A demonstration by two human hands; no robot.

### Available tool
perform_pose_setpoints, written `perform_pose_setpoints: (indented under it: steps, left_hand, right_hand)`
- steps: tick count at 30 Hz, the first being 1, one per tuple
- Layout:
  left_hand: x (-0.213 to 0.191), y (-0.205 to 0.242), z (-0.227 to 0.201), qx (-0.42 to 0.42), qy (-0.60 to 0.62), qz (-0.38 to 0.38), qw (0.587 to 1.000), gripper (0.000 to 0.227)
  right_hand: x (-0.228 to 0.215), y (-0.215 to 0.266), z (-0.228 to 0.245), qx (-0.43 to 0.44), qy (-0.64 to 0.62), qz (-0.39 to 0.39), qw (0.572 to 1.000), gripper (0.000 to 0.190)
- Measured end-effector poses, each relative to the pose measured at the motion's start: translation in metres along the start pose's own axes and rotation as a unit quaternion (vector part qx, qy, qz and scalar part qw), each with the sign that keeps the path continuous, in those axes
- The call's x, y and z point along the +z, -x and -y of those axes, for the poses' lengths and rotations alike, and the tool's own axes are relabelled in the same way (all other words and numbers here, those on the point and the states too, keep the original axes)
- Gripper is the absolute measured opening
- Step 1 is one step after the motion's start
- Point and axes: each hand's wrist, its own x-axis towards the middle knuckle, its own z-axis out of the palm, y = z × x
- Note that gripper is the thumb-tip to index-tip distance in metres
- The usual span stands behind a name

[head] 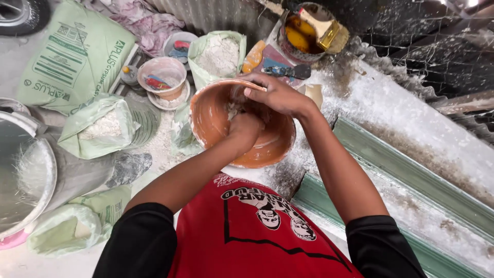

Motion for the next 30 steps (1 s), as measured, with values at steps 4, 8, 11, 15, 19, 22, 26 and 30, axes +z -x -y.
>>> perform_pose_setpoints:
  steps: [4, 8, 11, 15, 19, 22, 26, 30]
  left_hand:
    - [-0.062, 0.0, -0.001, 0.015, 0.013, 0.02, 1.0, 0.021]
    - [-0.066, 0.016, 0.002, -0.023, 0.024, -0.079, 0.996, 0.02]
    - [-0.023, 0.009, 0.013, -0.044, 0.039, -0.027, 0.998, 0.019]
    - [-0.06, 0.021, 0.024, -0.021, 0.015, 0.018, 1.0, 0.019]
    - [-0.085, 0.038, 0.036, 0.027, 0.002, -0.009, 1.0, 0.022]
    - [-0.049, 0.044, 0.048, -0.089, 0.11, -0.068, 0.988, 0.021]
    - [-0.048, 0.046, 0.048, -0.029, 0.068, -0.056, 0.996, 0.02]
    - [-0.057, 0.044, 0.057, 0.024, 0.051, -0.118, 0.991, 0.018]
  right_hand:
    - [-0.001, -0.004, -0.007, 0.036, -0.002, -0.008, 0.999, 0.038]
    - [0.007, -0.004, 0.0, 0.02, -0.055, -0.01, 0.998, 0.044]
    - [0.002, -0.005, 0.001, 0.041, 0.009, -0.005, 0.999, 0.04]
    - [0.01, -0.005, -0.002, 0.043, -0.062, -0.018, 0.997, 0.038]
    - [0.017, -0.009, -0.003, 0.025, -0.05, -0.048, 0.997, 0.037]
    - [0.007, -0.008, 0.011, 0.08, -0.003, -0.07, 0.994, 0.034]
    - [0.012, -0.008, -0.004, 0.067, -0.027, -0.059, 0.996, 0.036]
    - [0.019, -0.012, -0.002, -0.004, 0.004, -0.027, 1.0, 0.038]
